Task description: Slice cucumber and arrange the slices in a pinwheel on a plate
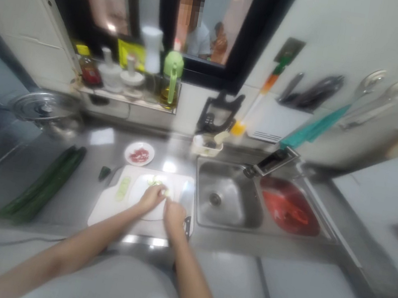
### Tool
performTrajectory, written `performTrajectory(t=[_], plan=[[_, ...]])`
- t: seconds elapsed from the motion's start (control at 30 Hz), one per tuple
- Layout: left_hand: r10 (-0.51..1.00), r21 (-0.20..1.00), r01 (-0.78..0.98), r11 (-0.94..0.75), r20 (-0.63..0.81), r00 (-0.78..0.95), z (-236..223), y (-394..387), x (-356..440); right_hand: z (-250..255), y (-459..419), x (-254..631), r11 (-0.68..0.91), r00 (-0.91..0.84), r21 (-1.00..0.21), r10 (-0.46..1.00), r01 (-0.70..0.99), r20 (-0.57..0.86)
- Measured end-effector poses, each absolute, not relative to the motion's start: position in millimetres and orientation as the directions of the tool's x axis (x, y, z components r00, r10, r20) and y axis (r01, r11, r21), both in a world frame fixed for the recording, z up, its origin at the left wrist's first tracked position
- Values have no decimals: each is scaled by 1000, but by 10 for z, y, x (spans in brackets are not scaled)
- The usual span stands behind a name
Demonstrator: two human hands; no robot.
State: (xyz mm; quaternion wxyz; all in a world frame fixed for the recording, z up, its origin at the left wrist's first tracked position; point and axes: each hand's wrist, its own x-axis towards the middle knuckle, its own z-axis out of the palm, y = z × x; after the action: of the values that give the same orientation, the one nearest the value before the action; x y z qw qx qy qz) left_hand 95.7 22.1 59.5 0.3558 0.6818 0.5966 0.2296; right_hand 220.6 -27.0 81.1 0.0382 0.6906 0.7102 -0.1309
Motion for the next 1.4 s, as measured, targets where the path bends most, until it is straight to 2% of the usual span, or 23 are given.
performTrajectory(t=[0.23,0.57,1.4], plan=[[976,741,672,-2,-144,162,609,207,949,822,-272,2184,27,-51,-103,969,994,-241],[962,629,769,-115,-121,243,621,158,932,826,-269,2177,20,-43,-95,968,995,-246],[969,644,762,-75,-134,208,672,141,984,755,-208,2221,37,-54,-89,979,995,-198]])
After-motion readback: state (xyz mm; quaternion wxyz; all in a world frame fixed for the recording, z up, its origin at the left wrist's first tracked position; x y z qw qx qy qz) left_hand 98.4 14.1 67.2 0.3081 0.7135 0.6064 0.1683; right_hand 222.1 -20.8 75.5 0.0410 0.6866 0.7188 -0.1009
